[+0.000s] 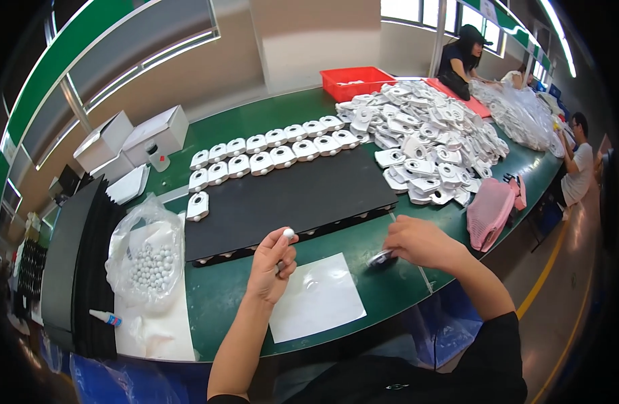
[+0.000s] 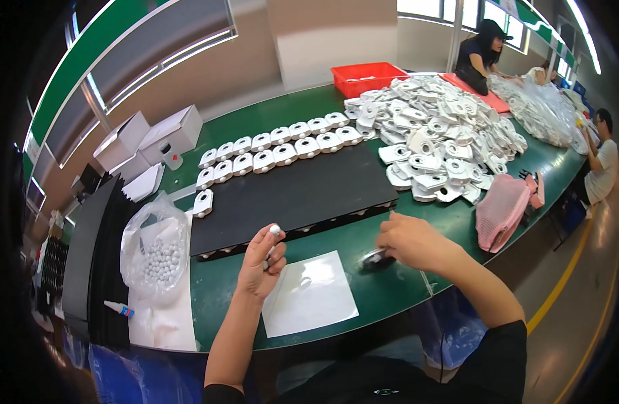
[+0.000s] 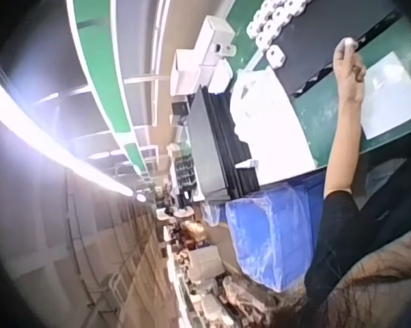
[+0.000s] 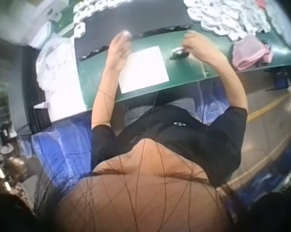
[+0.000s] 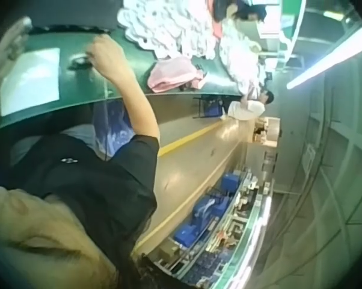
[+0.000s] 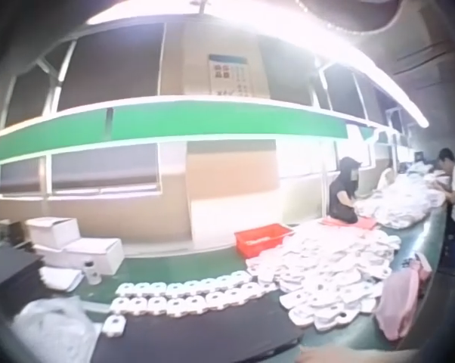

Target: Manually assemble small white light fixture housings by inserting small circular components and applying adhesive.

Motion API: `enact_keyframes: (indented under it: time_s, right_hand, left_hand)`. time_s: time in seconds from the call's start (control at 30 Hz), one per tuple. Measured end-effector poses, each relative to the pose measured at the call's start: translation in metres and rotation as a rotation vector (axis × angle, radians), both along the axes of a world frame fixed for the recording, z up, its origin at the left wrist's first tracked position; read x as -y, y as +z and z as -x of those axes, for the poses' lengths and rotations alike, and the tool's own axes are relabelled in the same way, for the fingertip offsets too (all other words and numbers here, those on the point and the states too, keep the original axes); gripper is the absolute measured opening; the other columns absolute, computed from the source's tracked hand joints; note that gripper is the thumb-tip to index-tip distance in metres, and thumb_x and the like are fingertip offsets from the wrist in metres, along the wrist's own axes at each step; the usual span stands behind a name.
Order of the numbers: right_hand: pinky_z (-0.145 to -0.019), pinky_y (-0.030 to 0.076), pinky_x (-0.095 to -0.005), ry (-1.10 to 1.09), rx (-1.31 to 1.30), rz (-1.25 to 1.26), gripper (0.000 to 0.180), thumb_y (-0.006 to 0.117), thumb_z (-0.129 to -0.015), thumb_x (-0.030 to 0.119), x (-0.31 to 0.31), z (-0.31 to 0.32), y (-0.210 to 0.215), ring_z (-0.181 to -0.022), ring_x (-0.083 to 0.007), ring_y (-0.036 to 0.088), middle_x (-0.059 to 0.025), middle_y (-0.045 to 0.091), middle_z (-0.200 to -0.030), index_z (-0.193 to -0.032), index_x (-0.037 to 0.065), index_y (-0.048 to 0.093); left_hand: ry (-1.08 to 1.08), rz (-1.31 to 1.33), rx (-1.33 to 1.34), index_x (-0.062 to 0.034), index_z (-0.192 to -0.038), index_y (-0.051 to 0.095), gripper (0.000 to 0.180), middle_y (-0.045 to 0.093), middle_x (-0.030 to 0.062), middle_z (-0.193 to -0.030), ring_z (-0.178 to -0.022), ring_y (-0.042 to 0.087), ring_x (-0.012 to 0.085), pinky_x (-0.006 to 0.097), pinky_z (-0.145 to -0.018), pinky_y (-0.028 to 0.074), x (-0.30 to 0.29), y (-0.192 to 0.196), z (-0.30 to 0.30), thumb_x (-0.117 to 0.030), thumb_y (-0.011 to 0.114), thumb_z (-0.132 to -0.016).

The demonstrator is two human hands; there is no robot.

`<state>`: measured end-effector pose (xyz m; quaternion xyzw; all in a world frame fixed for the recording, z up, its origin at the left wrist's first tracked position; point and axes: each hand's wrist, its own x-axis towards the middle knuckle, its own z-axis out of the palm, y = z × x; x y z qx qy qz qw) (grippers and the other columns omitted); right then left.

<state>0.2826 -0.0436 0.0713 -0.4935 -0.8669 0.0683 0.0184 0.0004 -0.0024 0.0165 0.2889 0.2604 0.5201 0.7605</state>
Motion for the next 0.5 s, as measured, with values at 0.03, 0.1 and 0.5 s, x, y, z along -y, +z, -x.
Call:
enact_keyframes:
  time_s: [0.03,0.1,0.5]
  right_hand:
    - [-0.071,0.043,-0.0333,0.053,-0.104,0.011,0.027,0.066,-0.068,0.009,0.000,0.006,0.003,-0.083,-0.0228,0.049,-0.0044,0.057,-0.086,-0.094,0.008,0.063]
    - [-0.069,0.043,-0.0321,0.109,-0.203,0.024,0.023,0.066,-0.069,0.009,0.000,0.018,0.002,-0.080,-0.0229,0.051,-0.0050,0.057,-0.082,-0.092,0.007,0.063]
    - [-0.069,0.045,-0.0223,-0.175,-1.144,0.396,0.015,0.055,-0.084,0.006,0.012,0.098,-0.081,-0.077,-0.0086,0.055,-0.0053,0.059,-0.085,-0.097,-0.002,0.053]
  left_hand:
    - [-0.007,0.007,0.015,-0.0060,-0.100,0.055,0.018,0.056,0.0036,-0.088,-0.057,0.038,0.0038,0.015,-0.041,0.025,0.000,0.000,0.001,-0.013,0.058,-0.084]
    - [-0.027,0.013,0.058,-0.0053,-0.099,0.055,0.017,0.057,0.0045,-0.089,-0.059,0.039,0.0045,0.015,-0.041,0.026,-0.001,0.000,0.000,-0.016,0.058,-0.085]
    - [0.024,0.000,0.031,-0.0066,-0.102,0.057,0.019,0.058,0.0041,-0.091,-0.057,0.039,0.0033,0.015,-0.040,0.026,-0.005,-0.001,0.002,-0.014,0.058,-0.085]
